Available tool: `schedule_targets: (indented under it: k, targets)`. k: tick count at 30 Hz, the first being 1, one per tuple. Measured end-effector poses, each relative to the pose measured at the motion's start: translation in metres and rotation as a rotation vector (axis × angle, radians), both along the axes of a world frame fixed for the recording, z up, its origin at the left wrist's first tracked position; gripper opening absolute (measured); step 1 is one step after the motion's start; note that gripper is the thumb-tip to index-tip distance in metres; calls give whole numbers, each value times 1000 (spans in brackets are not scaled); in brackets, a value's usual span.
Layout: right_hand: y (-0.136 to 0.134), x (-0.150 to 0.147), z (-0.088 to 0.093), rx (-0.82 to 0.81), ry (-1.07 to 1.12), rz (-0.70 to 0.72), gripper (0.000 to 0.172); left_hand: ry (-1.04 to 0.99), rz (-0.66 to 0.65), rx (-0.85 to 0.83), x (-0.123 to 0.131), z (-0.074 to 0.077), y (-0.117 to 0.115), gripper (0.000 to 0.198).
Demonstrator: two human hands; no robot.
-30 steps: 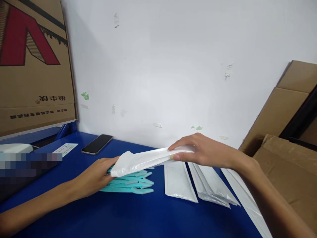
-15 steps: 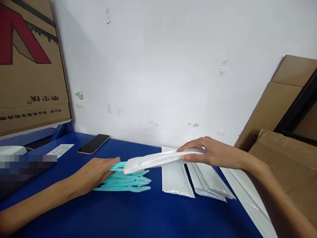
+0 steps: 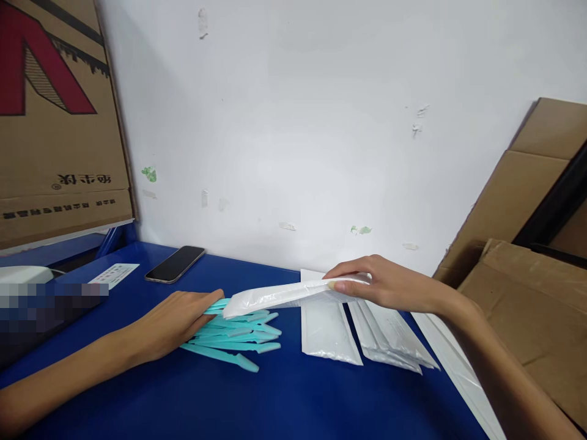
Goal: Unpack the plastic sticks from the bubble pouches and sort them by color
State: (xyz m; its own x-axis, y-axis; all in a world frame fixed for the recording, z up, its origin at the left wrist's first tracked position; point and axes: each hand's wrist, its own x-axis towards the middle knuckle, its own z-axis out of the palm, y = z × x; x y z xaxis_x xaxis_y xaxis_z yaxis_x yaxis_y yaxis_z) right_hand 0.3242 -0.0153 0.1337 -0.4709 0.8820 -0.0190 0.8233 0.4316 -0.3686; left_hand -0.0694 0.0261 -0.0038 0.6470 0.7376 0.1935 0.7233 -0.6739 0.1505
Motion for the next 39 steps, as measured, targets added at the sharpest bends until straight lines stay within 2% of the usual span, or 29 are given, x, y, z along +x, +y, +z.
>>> schedule_targets:
  k: [10, 18, 23, 27, 33, 36, 39]
  targets:
    - [-4, 13, 13, -21, 33, -14, 44, 11, 33, 12, -4, 7, 3, 17]
    - [-7, 27, 19, 22, -2, -127, 40, 35, 106, 11, -8, 8, 10, 10]
    - [-9, 20, 19, -5, -57, -140, 42, 33, 134, -10, -5, 9, 5, 8]
    - [-12, 16, 19, -38, -99, -145, 45, 15, 138, -30, -3, 13, -2, 17]
    - [-18, 22, 26, 91, -83, -198, 41, 34, 127, -18, -4, 12, -6, 42]
    - [-20, 20, 28, 125, -72, -194, 41, 53, 131, -13, -5, 10, -5, 47]
    - [-16, 22, 23, 108, -106, -186, 46, 63, 124, 8, -5, 8, -3, 47]
